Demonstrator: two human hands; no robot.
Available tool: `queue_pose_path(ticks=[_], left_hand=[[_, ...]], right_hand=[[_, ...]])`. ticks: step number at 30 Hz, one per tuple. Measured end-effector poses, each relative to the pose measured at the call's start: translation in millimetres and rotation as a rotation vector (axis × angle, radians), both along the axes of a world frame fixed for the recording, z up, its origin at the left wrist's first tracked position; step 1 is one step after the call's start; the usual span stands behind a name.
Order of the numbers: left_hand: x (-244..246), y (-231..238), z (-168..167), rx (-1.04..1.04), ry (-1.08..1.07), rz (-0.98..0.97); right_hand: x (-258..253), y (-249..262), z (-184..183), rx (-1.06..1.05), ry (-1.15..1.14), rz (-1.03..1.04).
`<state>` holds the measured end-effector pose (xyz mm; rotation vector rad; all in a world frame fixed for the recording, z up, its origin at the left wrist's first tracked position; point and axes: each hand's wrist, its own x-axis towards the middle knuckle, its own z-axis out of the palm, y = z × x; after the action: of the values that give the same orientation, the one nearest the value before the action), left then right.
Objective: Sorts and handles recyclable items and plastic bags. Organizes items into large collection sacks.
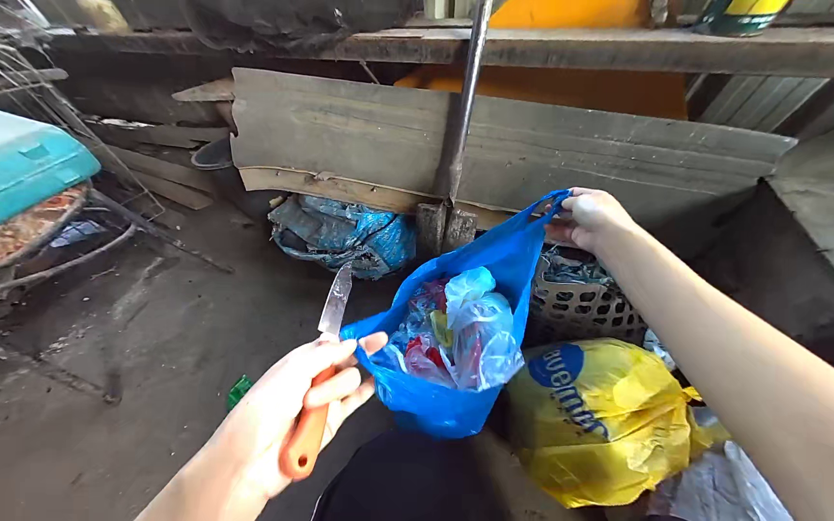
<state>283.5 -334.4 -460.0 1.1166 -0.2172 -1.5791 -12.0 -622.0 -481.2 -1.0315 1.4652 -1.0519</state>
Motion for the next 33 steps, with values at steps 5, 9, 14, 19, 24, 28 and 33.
queue_pose_path(ticks=[5,9,14,19,24,28,33], left_hand=[[-35.7,19.1,12.9,-0.107,-0.013,-0.09],[-49.9,17.0,2.4,-0.052,-0.07,-0.221],[-31.9,17.8,-11.4,-0.018,-0.145,-0.247],[-2.1,-0.9,-18.4,0.032,-0.164,0.03],[-8.0,-62.1,-4.0,-0.102,-0.195,0.218],[-37.7,-100.3,2.2,-0.248,-0.148,0.246],[-52.0,-106.3,-6.4,-0.402,-0.151,0.313]], right_hand=[[-3.7,-2.9,7.4,-0.165,-0.078,0.099],[-11.2,-7.2,-20.6,-0.125,-0.072,0.12],[-26.2,0.2,-21.8,-0.045,-0.081,0.114],[-29.5,18.9,-7.1,-0.189,0.58,0.205],[39.2,66.2,42.2,-0.541,0.598,0.464],[116.0,111.6,50.3,-0.277,0.2,0.866],[150.2,126.1,26.7,-0.208,0.17,1.009]])
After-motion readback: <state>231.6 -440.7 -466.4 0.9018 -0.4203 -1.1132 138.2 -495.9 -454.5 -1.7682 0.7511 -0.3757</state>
